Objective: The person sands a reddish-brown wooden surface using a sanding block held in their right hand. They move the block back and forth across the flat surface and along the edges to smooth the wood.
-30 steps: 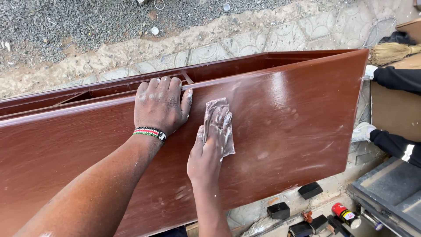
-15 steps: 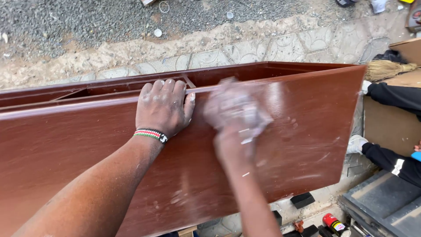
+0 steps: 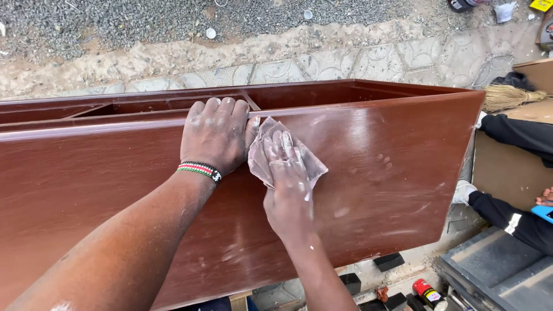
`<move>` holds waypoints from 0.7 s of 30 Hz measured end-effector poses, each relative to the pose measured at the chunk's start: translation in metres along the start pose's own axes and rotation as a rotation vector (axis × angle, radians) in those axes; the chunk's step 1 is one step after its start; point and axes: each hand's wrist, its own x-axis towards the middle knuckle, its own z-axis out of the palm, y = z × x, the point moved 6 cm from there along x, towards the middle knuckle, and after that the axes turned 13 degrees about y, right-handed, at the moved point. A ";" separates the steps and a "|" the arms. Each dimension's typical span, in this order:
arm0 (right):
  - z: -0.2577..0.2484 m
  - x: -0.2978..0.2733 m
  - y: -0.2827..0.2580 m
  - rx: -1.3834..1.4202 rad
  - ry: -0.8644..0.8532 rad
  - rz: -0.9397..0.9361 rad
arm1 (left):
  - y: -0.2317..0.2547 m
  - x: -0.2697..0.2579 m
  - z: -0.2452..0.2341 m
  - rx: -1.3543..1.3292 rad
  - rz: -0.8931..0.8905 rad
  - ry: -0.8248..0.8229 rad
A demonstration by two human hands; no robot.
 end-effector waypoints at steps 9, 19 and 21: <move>0.005 0.015 0.077 0.060 0.073 0.219 | 0.002 0.003 -0.005 -0.001 -0.018 0.060; 0.061 0.007 0.087 -0.022 0.147 0.501 | 0.000 0.007 -0.003 0.004 -0.013 0.103; 0.073 0.022 0.092 0.059 0.213 0.440 | 0.002 0.002 -0.004 0.010 -0.019 0.070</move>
